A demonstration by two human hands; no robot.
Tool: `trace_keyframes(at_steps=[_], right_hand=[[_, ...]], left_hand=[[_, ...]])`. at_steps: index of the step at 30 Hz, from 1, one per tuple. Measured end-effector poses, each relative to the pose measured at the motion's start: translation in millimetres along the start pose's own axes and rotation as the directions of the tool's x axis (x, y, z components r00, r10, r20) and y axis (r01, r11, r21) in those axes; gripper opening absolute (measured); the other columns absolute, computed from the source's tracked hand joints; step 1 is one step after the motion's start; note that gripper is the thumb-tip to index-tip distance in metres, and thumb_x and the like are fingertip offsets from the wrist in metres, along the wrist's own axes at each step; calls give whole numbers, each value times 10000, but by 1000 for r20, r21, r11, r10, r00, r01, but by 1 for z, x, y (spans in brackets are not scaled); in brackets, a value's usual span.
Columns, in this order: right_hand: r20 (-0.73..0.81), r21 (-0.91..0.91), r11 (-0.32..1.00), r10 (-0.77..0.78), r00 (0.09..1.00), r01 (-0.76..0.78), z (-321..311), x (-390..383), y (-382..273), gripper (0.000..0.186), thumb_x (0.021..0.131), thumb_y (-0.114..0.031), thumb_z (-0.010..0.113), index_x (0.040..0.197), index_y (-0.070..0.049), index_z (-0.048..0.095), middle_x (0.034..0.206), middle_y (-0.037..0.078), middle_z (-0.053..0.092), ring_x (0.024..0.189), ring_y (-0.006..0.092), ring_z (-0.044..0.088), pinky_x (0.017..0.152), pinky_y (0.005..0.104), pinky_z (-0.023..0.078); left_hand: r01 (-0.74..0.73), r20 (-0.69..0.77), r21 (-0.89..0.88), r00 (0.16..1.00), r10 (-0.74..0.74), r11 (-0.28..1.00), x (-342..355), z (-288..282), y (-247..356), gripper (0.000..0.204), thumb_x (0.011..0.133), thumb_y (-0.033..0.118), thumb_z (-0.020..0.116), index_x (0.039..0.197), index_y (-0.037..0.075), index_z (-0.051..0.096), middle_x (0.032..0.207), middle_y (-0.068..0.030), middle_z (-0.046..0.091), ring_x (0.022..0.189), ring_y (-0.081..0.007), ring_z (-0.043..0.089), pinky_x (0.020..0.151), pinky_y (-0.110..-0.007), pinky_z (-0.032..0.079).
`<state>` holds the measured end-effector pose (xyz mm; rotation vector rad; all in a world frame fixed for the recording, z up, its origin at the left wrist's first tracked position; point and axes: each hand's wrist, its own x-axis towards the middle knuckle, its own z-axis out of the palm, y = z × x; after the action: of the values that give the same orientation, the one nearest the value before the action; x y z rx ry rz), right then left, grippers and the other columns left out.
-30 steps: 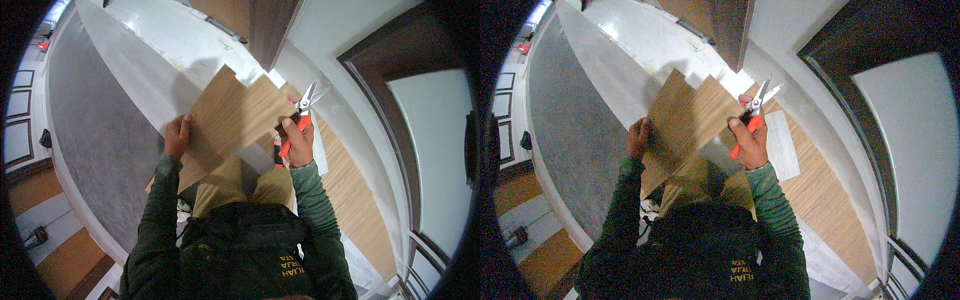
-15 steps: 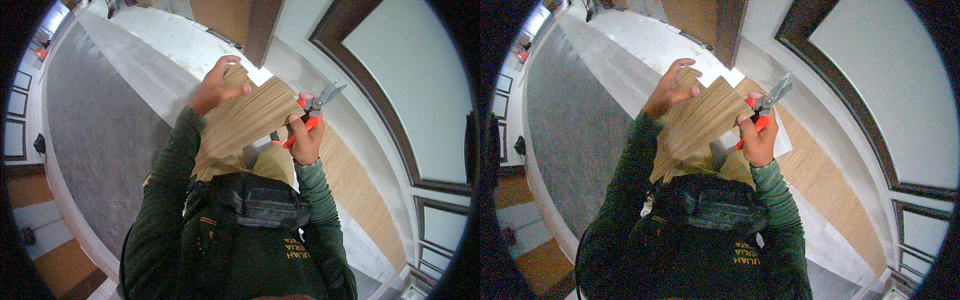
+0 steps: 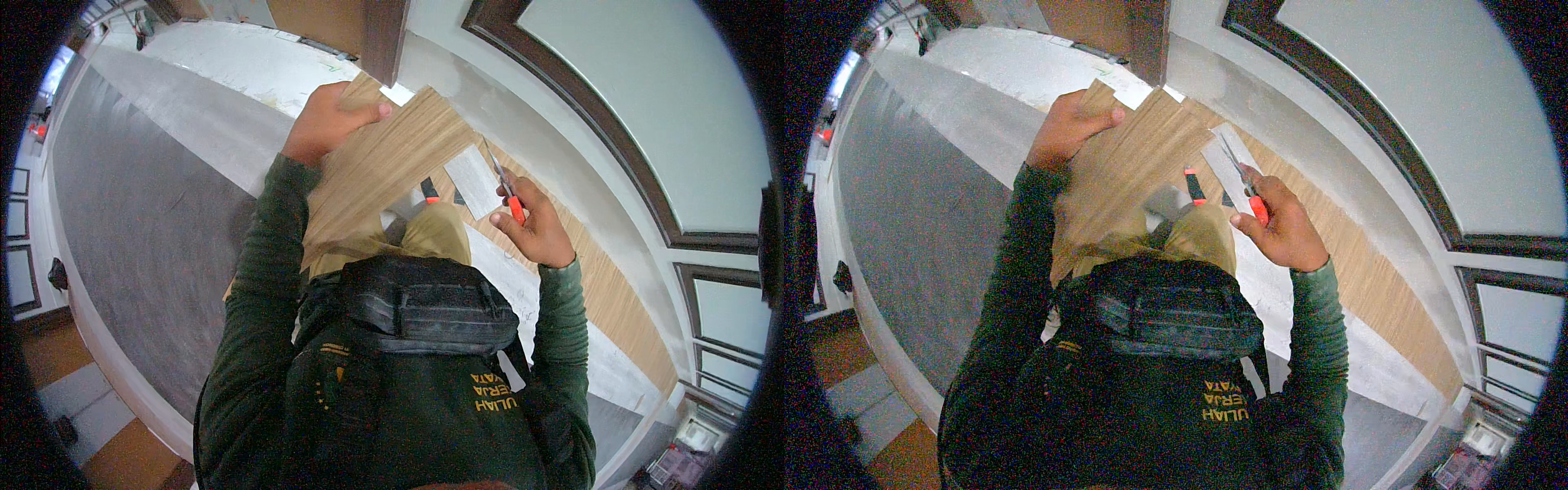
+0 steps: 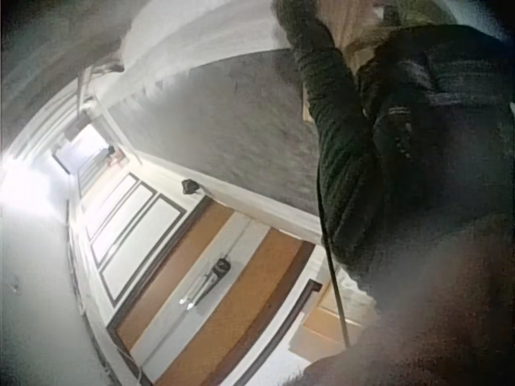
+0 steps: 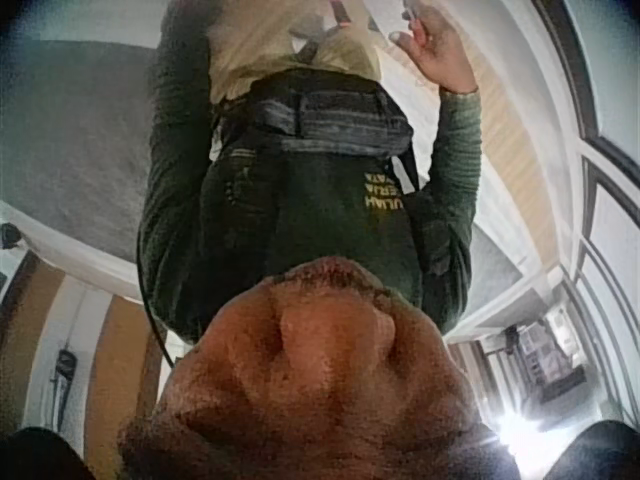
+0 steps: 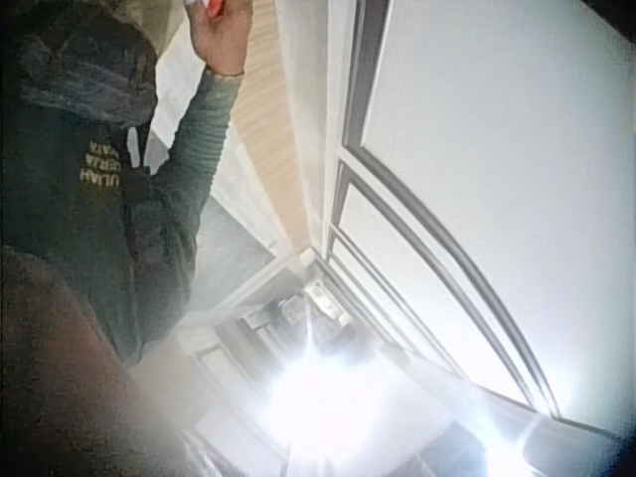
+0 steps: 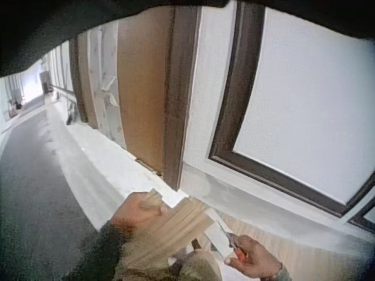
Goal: The person positions laminate floor pieces onto the floor, using shears to cut the material to size and a utility knife to trim edges.
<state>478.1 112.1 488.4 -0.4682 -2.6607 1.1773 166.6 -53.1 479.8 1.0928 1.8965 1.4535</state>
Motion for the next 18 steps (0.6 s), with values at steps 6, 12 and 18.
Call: trace_keyframes(at_steps=[6, 12, 18], right_hand=[[77, -55, 998, -32, 997, 36, -7, 18, -15, 661, 823, -287, 725, 1357, 21, 487, 979, 195, 584, 927, 321, 589, 865, 385, 467], [64, -60, 997, -45, 997, 49, -5, 32, -10, 666, 818, -307, 736, 1349, 17, 498, 918, 183, 566, 852, 321, 577, 797, 399, 477], [105, -106, 994, -25, 994, 36, -12, 38, -20, 652, 820, -297, 732, 1341, 20, 502, 919, 179, 564, 852, 318, 578, 790, 396, 479]], left_hand=[[-4, 33, -111, 999, 8, 994, -3, 3, 6, 323, 830, 279, 747, 938, -21, 698, 830, -67, 693, 757, -145, 628, 707, -297, 492], [-36, 50, -79, 998, 40, 996, -1, 4, 0, 378, 824, 337, 746, 933, -21, 695, 799, -63, 686, 730, -133, 615, 689, -292, 487], [-44, 30, -67, 998, 46, 997, 4, 0, -12, 389, 815, 358, 754, 919, -12, 693, 797, -62, 688, 709, -128, 611, 671, -294, 490]])
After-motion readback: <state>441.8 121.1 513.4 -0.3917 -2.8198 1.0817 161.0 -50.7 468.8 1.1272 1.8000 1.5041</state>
